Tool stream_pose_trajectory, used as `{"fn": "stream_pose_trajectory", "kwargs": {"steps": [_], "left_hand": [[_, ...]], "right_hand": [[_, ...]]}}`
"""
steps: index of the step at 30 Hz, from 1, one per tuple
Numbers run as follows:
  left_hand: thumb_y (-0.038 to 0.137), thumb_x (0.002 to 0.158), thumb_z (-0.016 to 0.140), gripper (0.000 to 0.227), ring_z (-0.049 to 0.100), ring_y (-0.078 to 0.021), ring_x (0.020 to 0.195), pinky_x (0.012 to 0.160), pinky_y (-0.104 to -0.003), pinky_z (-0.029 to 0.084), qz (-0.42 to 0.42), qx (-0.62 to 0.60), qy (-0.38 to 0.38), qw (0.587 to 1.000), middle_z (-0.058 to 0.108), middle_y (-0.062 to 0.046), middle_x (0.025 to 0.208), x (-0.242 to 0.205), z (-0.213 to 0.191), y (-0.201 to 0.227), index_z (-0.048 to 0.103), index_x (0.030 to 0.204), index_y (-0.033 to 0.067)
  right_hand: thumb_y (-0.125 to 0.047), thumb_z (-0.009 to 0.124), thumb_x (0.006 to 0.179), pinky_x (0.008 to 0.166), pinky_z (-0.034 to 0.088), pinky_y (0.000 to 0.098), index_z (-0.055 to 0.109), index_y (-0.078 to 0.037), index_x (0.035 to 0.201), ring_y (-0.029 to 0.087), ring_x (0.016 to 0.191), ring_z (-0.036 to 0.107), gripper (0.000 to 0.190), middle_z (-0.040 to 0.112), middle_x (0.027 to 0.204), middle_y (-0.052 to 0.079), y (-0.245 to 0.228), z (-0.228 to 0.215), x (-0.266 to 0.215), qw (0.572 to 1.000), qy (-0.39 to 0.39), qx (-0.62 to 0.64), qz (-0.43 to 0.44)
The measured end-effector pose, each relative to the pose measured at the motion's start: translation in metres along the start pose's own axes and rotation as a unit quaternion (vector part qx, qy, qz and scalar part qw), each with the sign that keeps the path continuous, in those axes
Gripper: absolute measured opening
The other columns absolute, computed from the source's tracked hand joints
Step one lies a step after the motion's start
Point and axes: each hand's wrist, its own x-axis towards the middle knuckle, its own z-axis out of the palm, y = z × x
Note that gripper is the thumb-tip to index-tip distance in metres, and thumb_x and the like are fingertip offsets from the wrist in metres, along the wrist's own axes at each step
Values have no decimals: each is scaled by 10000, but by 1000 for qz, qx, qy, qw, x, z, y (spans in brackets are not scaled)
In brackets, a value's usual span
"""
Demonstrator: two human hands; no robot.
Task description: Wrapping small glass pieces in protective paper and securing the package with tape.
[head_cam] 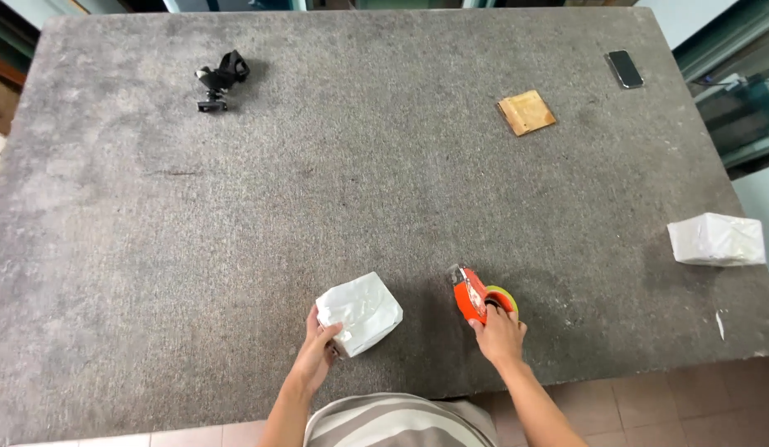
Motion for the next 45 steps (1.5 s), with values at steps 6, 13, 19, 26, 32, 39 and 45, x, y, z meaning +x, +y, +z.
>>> {"fn": "stream_pose_trajectory", "kwargs": {"steps": [6,13,19,26,32,39,45], "left_hand": [[497,881,701,1105,82,-331,1692,1344,-620,134,260,289,119,914,146,-109,1821,-13,-4,36,116,1763,179],[376,1067,586,517,650,-199,1401,1183,-410,503,297,392,-224,842,684,-40,1534,-11,66,65,595,1550,191],[251,1029,759,160,741,-119,1004,938,-302,570,212,387,-383,811,846,-17,1088,-15,73,49,840,1030,113],[128,987,829,100,779,-101,813,809,-258,653,203,460,-226,834,886,-30,912,-35,61,19,896,923,91],[166,1058,726,172,471,-69,509,529,-257,449,178,540,-59,821,895,-4,971,-18,46,33,897,1068,172],[179,1047,820,94,476,-42,470,398,-182,329,307,479,85,818,822,-10,752,35,11,113,901,1020,139],[117,1038,746,165,436,-37,457,384,-205,330,271,487,83,826,834,27,791,66,14,106,895,974,152]], "right_hand": [[-518,636,1009,896,522,487,665,-170,1175,338,1014,661,387,789,1144,29,8,-26,-68,978,21,147,-143],[-598,574,1040,1006,451,397,678,-168,1328,243,1126,571,528,714,1181,6,-34,-65,-142,935,-1,236,-265],[-616,608,1025,1004,483,432,699,-103,1257,270,1140,604,570,748,1214,77,-35,-69,-180,903,-15,283,-323],[-578,613,996,957,532,362,724,-140,1296,239,1115,751,542,815,1239,51,-48,-41,-209,898,-148,324,-257],[-607,616,957,689,497,318,797,-209,1121,151,710,650,466,804,891,-15,-74,-36,-212,925,-114,336,-139],[-587,657,962,721,448,326,713,-202,900,152,695,565,394,680,747,-41,-39,-17,-225,939,-165,285,-96],[-517,683,959,713,451,289,803,-205,986,110,709,589,336,716,785,-63,-39,-17,-228,928,-175,322,-74]]}}
